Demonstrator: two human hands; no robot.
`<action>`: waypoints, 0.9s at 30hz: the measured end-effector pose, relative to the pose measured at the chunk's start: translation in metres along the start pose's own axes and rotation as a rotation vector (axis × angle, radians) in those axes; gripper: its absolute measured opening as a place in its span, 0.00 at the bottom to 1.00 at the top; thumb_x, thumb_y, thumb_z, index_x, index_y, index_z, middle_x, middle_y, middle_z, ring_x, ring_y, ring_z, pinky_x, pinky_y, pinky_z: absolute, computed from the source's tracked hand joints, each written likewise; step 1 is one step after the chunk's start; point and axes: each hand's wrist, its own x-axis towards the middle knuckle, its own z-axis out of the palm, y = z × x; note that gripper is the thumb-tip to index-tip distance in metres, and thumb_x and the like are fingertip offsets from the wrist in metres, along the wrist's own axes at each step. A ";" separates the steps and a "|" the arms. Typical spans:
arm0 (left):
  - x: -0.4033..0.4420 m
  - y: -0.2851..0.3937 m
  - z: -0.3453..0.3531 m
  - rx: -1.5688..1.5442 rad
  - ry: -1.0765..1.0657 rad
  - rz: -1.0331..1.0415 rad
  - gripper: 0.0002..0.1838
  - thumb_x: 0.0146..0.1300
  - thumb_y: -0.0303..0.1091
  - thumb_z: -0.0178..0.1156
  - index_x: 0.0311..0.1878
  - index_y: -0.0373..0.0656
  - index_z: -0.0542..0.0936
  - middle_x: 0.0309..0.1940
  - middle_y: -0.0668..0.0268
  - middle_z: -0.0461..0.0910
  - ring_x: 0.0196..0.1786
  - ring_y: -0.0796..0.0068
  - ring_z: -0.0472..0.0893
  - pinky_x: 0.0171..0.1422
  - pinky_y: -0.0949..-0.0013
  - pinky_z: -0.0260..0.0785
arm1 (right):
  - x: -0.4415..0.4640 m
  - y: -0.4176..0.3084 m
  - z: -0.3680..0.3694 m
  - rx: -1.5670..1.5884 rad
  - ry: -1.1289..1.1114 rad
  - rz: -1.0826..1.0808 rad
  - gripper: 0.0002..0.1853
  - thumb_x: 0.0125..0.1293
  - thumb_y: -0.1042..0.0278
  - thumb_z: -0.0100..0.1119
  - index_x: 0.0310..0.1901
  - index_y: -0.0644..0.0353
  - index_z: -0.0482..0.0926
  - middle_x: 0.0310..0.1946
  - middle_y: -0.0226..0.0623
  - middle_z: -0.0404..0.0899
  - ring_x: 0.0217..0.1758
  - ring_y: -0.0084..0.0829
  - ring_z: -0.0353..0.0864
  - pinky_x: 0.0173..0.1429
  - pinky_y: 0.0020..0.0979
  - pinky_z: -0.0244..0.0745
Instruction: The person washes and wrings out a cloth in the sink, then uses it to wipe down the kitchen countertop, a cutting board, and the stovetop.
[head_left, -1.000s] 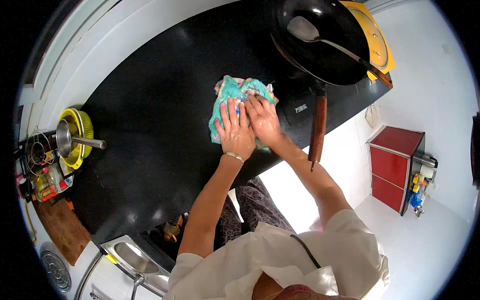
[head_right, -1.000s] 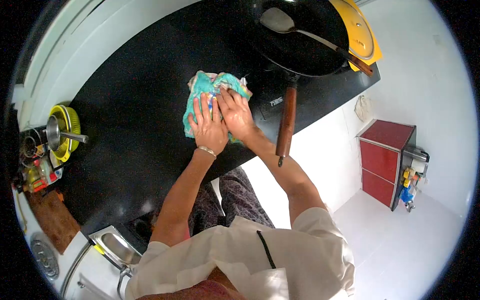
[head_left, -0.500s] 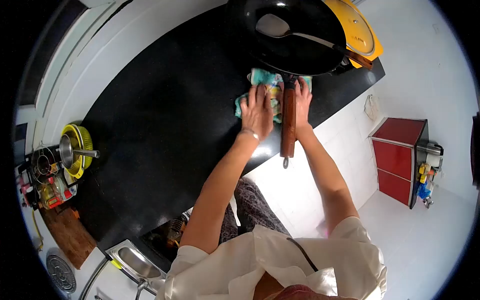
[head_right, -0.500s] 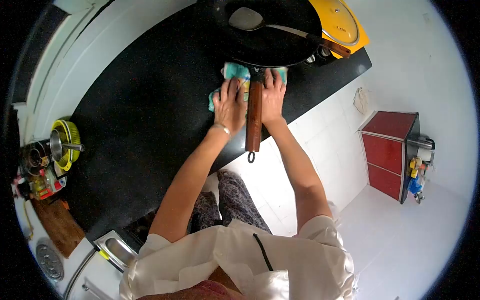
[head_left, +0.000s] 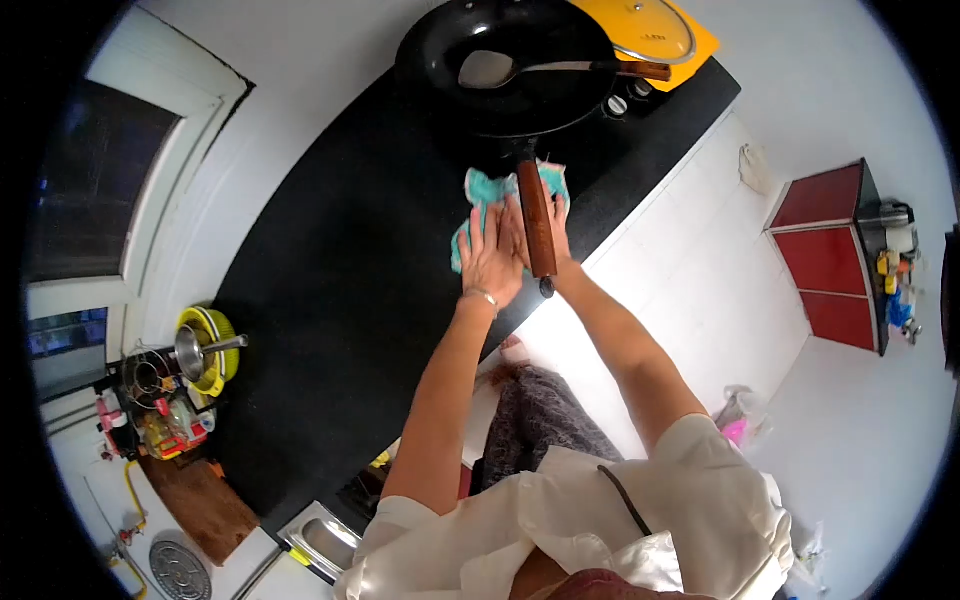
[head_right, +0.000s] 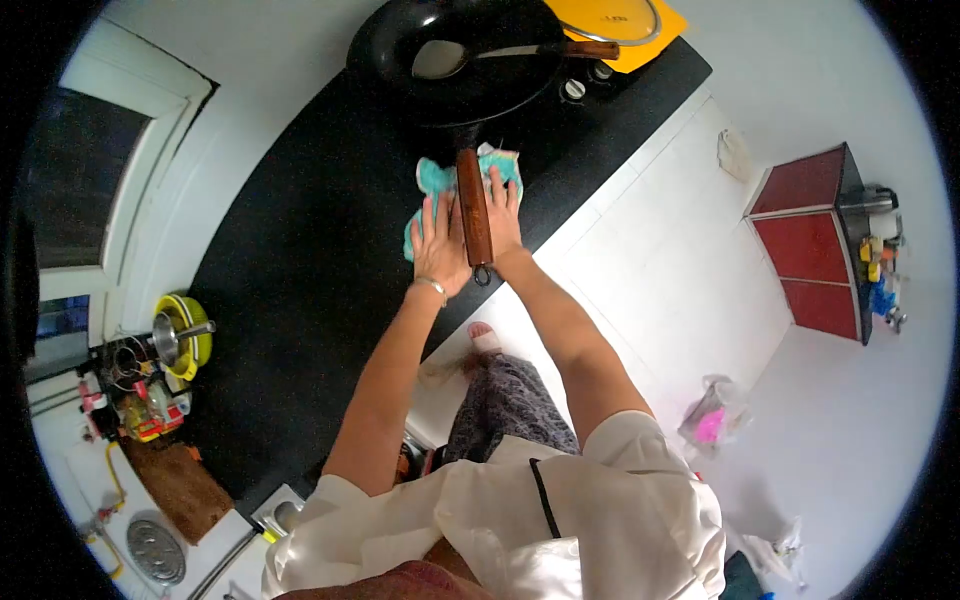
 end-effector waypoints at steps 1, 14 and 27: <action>-0.013 0.000 0.000 0.034 -0.032 -0.010 0.38 0.75 0.47 0.46 0.82 0.40 0.51 0.84 0.56 0.44 0.85 0.49 0.38 0.84 0.39 0.34 | -0.008 -0.011 -0.005 -0.006 -0.009 -0.017 0.32 0.72 0.56 0.50 0.75 0.53 0.65 0.79 0.52 0.56 0.84 0.54 0.46 0.79 0.68 0.39; -0.096 0.046 0.059 0.237 -0.048 -0.164 0.39 0.75 0.48 0.49 0.81 0.35 0.53 0.81 0.47 0.50 0.83 0.37 0.45 0.79 0.32 0.39 | -0.069 0.014 -0.069 0.150 -0.289 -0.406 0.28 0.66 0.63 0.61 0.68 0.59 0.74 0.74 0.42 0.66 0.80 0.46 0.57 0.86 0.46 0.46; 0.034 0.191 0.108 0.218 0.199 -0.192 0.41 0.67 0.41 0.60 0.75 0.26 0.58 0.75 0.35 0.55 0.80 0.30 0.51 0.73 0.31 0.47 | -0.028 0.200 -0.055 0.542 -0.039 -0.485 0.18 0.65 0.71 0.62 0.56 0.58 0.82 0.68 0.40 0.72 0.75 0.40 0.68 0.80 0.42 0.61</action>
